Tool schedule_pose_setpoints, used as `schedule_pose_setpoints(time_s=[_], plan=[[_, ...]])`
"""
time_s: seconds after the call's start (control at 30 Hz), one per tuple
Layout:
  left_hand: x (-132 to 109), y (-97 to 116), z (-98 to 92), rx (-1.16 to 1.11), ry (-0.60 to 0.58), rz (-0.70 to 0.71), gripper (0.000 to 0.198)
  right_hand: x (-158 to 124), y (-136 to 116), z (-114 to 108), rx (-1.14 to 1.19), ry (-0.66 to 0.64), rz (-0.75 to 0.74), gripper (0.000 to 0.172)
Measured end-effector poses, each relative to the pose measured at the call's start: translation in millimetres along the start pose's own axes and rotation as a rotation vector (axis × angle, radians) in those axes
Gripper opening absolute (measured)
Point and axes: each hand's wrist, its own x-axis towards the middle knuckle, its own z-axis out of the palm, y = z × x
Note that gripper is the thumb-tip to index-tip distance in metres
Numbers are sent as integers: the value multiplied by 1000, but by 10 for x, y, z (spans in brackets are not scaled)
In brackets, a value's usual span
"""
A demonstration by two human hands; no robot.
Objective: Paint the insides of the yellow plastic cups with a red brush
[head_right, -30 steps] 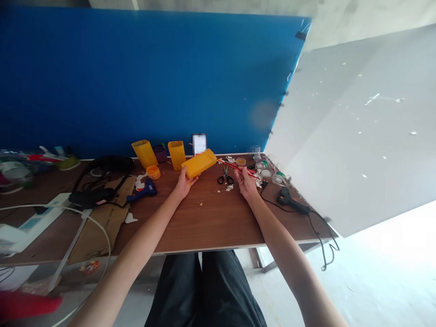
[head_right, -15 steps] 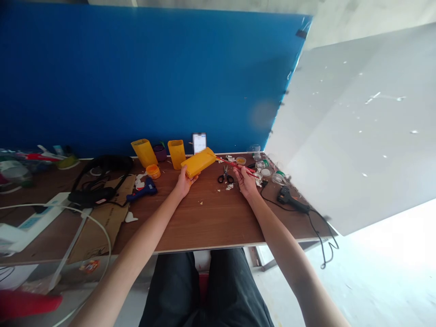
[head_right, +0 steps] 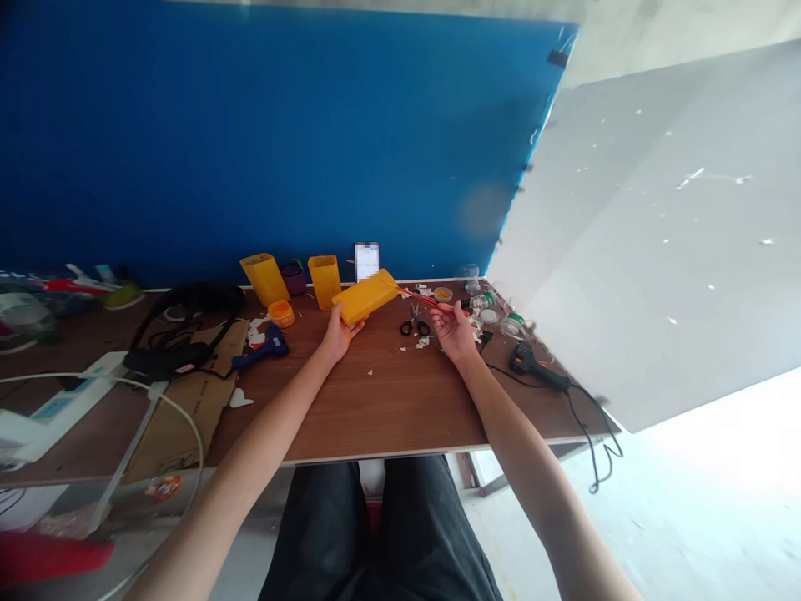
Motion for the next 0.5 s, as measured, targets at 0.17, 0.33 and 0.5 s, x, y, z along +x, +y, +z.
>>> schedule_pose_setpoints(time_s=[0.17,0.33,0.5], plan=[[-11,4,-8,-8,-13,16,45,-5,48,4,-29,-51,50,34],[15,-6,-20,-12,2,-3,44,8,76,-13,-72,-72,72,33],[20,-9,-20,-13,-14,0,44,14,87,-25,-119,-86,76,28]])
